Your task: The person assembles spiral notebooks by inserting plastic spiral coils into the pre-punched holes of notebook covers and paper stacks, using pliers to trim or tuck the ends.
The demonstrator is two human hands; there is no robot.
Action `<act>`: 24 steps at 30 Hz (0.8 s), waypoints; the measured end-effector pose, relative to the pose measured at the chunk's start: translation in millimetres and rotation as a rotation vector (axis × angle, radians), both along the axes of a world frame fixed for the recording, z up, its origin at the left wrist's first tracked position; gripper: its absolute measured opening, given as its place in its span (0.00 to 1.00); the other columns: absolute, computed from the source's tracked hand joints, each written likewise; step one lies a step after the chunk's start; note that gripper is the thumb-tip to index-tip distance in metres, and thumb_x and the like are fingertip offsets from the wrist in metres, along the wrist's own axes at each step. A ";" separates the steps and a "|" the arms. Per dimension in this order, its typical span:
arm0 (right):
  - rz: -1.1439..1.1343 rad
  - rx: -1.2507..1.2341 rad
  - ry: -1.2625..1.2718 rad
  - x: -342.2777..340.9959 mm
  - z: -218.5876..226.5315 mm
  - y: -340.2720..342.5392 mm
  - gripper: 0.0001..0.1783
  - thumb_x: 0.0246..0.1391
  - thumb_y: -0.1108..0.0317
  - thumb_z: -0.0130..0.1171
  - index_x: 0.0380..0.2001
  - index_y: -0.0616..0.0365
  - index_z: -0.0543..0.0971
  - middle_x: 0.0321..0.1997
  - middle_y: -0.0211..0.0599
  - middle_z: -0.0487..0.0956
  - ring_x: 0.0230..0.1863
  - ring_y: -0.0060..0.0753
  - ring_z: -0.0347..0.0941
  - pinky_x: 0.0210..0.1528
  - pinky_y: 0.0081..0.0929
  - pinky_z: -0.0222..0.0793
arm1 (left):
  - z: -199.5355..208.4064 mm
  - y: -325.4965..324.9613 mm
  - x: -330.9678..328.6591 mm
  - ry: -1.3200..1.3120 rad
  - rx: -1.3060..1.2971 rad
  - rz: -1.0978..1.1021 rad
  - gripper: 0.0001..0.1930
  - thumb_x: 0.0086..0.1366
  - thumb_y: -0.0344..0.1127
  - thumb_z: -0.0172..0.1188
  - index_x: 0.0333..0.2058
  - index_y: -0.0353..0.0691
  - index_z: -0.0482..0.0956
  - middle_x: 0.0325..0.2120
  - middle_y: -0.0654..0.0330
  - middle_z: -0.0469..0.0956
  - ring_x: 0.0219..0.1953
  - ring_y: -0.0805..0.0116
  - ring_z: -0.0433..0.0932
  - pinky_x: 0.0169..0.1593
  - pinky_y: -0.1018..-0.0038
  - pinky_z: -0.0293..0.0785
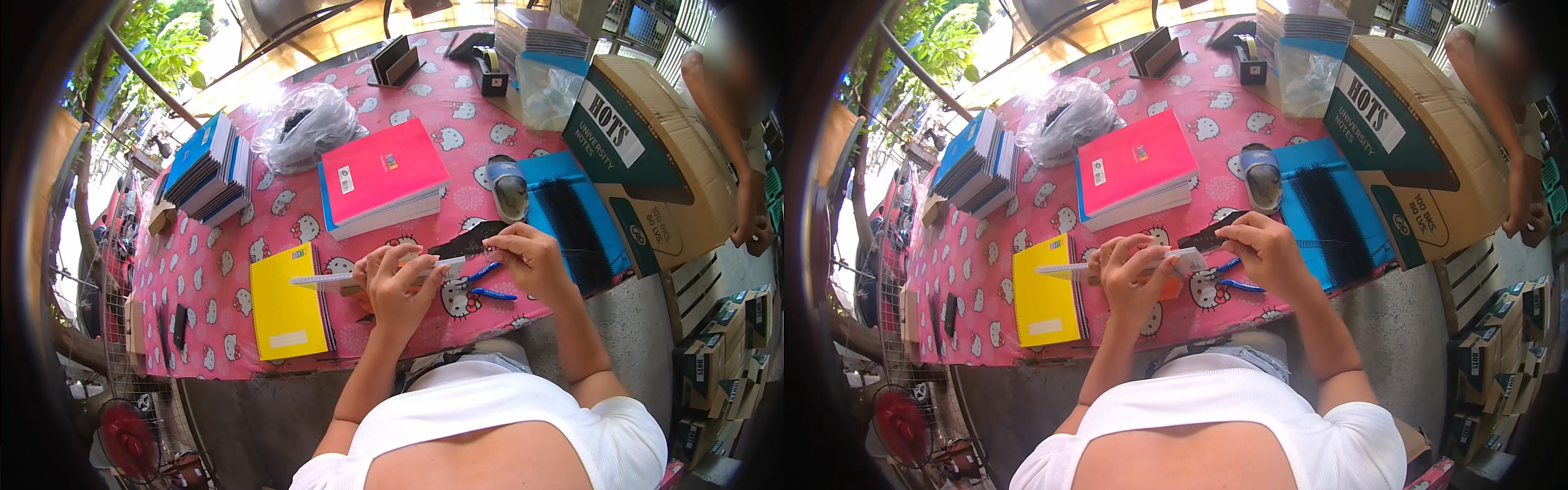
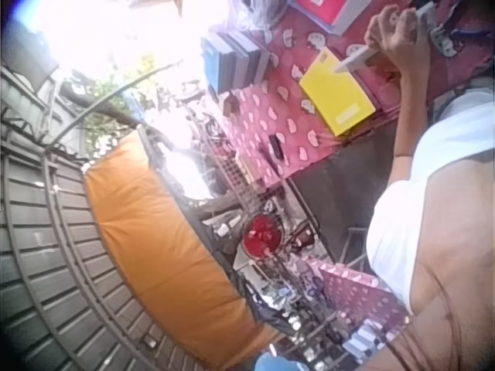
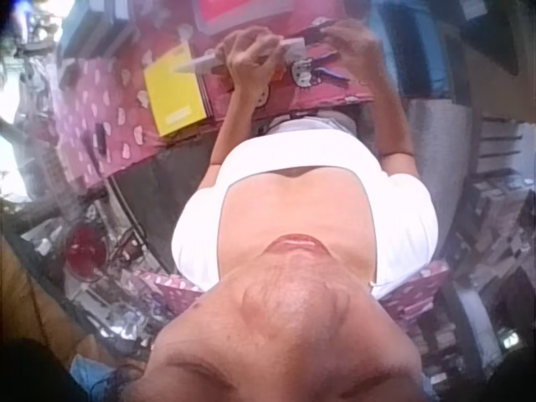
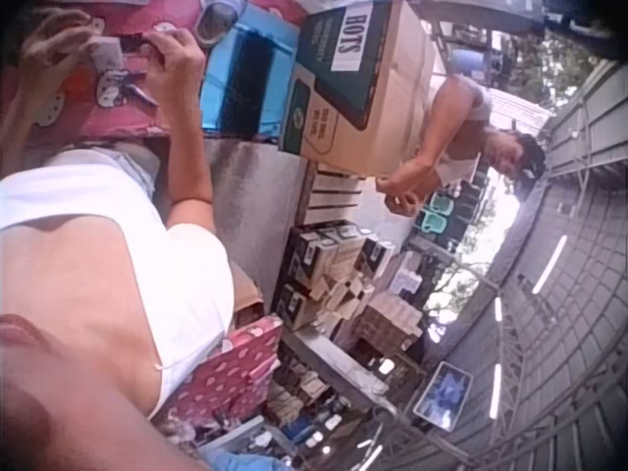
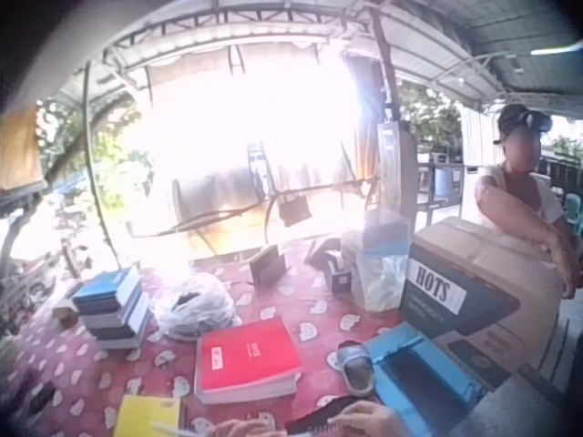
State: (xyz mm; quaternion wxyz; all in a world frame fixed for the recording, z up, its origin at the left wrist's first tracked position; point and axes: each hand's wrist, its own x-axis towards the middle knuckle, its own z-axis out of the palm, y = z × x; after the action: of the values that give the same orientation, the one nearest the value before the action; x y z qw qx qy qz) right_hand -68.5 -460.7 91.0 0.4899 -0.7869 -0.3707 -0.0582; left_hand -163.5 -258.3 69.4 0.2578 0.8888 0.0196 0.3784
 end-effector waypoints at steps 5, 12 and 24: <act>0.123 -0.007 0.033 12.4 -0.6 0.5 0.13 0.43 0.80 0.65 0.36 0.58 0.83 0.31 0.35 0.78 0.28 0.30 0.75 0.30 0.24 0.69 | 1.3 -0.6 -1.7 0.032 -0.004 -0.011 0.09 0.48 0.45 0.70 0.27 0.52 0.84 0.26 0.72 0.79 0.34 0.71 0.72 0.51 0.64 0.52; 0.365 -0.134 0.317 31.7 15.1 1.1 0.10 0.46 0.78 0.63 0.35 0.61 0.81 0.31 0.36 0.77 0.30 0.30 0.75 0.32 0.25 0.70 | 2.0 -3.3 -2.8 0.014 -0.014 -0.010 0.09 0.46 0.42 0.72 0.27 0.49 0.85 0.23 0.70 0.80 0.30 0.71 0.71 0.46 0.73 0.58; 0.106 -0.192 -0.259 -7.1 11.2 25.8 0.08 0.47 0.72 0.60 0.33 0.54 0.76 0.29 0.33 0.75 0.30 0.39 0.75 0.25 0.37 0.68 | -0.3 -4.3 -9.4 0.029 0.009 0.016 0.11 0.44 0.39 0.71 0.30 0.53 0.85 0.26 0.72 0.79 0.32 0.72 0.72 0.48 0.68 0.54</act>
State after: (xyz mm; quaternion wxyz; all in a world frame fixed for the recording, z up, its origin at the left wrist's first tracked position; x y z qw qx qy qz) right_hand -75.5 -434.8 102.2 0.3631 -0.7952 -0.4758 -0.0976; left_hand -172.8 -262.6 69.1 0.2504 0.8951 0.0289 0.3677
